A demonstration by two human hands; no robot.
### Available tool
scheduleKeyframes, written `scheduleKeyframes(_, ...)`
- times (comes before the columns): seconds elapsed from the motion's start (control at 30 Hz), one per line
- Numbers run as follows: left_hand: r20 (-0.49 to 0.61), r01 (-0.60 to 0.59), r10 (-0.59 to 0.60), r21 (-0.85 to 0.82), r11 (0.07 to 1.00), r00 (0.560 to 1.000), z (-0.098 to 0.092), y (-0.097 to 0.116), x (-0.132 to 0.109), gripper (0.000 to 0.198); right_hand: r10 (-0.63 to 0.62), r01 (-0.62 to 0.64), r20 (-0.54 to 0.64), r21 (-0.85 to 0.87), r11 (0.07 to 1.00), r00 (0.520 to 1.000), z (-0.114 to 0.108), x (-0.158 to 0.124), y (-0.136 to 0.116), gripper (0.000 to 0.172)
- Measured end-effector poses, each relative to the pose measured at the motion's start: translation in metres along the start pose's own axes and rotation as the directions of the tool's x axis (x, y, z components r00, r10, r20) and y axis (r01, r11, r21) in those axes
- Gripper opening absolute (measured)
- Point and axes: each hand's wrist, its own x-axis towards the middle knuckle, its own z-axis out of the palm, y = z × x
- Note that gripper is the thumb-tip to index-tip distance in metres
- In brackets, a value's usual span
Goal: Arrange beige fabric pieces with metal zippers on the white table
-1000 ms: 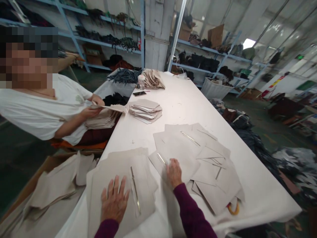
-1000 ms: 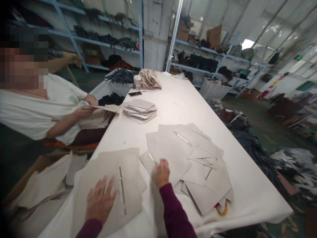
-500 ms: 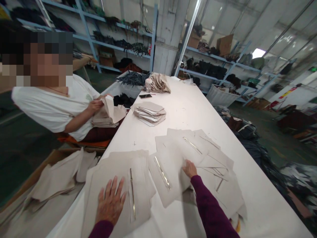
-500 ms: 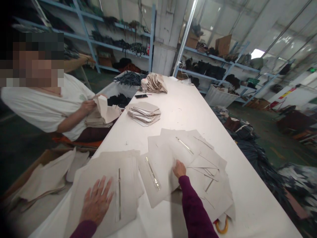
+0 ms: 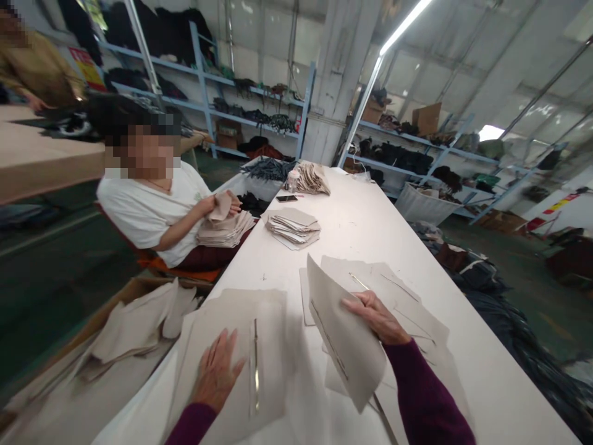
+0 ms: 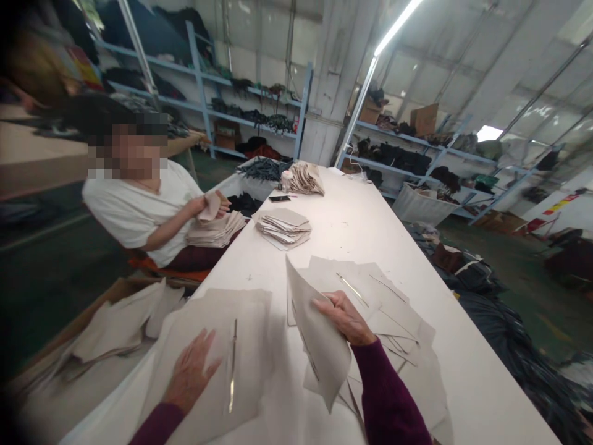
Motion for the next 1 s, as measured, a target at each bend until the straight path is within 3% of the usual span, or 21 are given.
scheduleKeyframes(0.1, -0.051, -0.018, 0.008, -0.191, 0.981, 0.999, -0.069, 0.030, 0.022, 0.070, 0.061, -0.049, 0.252, -0.052, 0.997, 0.966, 0.021, 0.001, -0.020, 0.036)
scheduleKeyframes(0.2, -0.204, -0.205, 0.164, -0.202, 0.958, 0.965, -0.151, 0.073, 0.040, 0.081, 0.118, -0.064, 0.483, -0.127, 0.990, 0.867, 0.053, 0.012, -0.037, 0.035)
scheduleKeyframes(0.23, -0.209, -0.267, 0.227, -0.190, 0.945, 0.951, -0.173, 0.084, 0.043, 0.079, 0.113, -0.030, 0.550, -0.158, 0.987, 0.827, 0.066, 0.017, -0.043, 0.034)
scheduleKeyframes(0.27, -0.175, -0.304, 0.269, -0.222, 0.926, 0.947, -0.191, 0.093, 0.044, 0.072, 0.087, 0.039, 0.608, -0.192, 0.981, 0.789, 0.079, 0.022, -0.048, 0.032)
scheduleKeyframes(0.33, 0.006, -0.213, 0.232, -0.375, 0.902, 0.973, -0.211, 0.100, 0.041, 0.046, -0.006, 0.238, 0.681, -0.247, 0.939, 0.732, 0.101, 0.032, -0.057, 0.030)
scheduleKeyframes(0.4, 0.167, 0.040, 0.070, -0.579, 0.815, 0.983, -0.219, 0.092, 0.035, 0.033, -0.088, 0.351, 0.672, -0.267, 0.898, 0.736, 0.113, 0.042, -0.059, 0.031)
scheduleKeyframes(0.47, 0.256, 0.300, -0.160, -0.753, 0.586, 0.953, -0.221, 0.073, 0.027, 0.034, -0.148, 0.324, 0.580, -0.212, 0.922, 0.801, 0.114, 0.054, -0.050, 0.035)
scheduleKeyframes(0.57, 0.332, 0.466, -0.483, -0.865, 0.188, 0.810, -0.222, 0.036, 0.017, 0.037, -0.146, 0.126, 0.443, 0.073, 0.989, 0.884, 0.114, 0.071, -0.005, 0.045)
scheduleKeyframes(0.63, 0.354, 0.486, -0.610, -0.872, 0.058, 0.709, -0.220, 0.010, 0.010, 0.046, -0.042, -0.116, 0.468, 0.304, 0.945, 0.883, 0.129, 0.077, 0.043, 0.055)
scheduleKeyframes(0.7, 0.345, 0.509, -0.683, -0.860, 0.046, 0.644, -0.214, -0.012, 0.002, 0.046, 0.032, -0.257, 0.433, 0.474, 0.842, 0.901, 0.157, 0.073, 0.094, 0.047)
scheduleKeyframes(0.8, 0.302, 0.571, -0.754, -0.812, 0.117, 0.584, -0.203, -0.036, -0.014, 0.035, 0.067, -0.301, 0.400, 0.557, 0.774, 0.914, 0.207, 0.053, 0.153, 0.041)
scheduleKeyframes(0.9, 0.225, 0.626, -0.824, -0.757, 0.188, 0.520, -0.192, -0.047, -0.032, 0.030, 0.076, -0.273, 0.304, 0.683, 0.678, 0.950, 0.237, 0.032, 0.173, 0.044)
scheduleKeyframes(1.0, 0.103, 0.657, -0.870, -0.700, 0.281, 0.482, -0.183, -0.053, -0.046, 0.034, 0.032, -0.194, 0.211, 0.816, 0.544, 0.977, 0.241, 0.023, 0.165, 0.048)
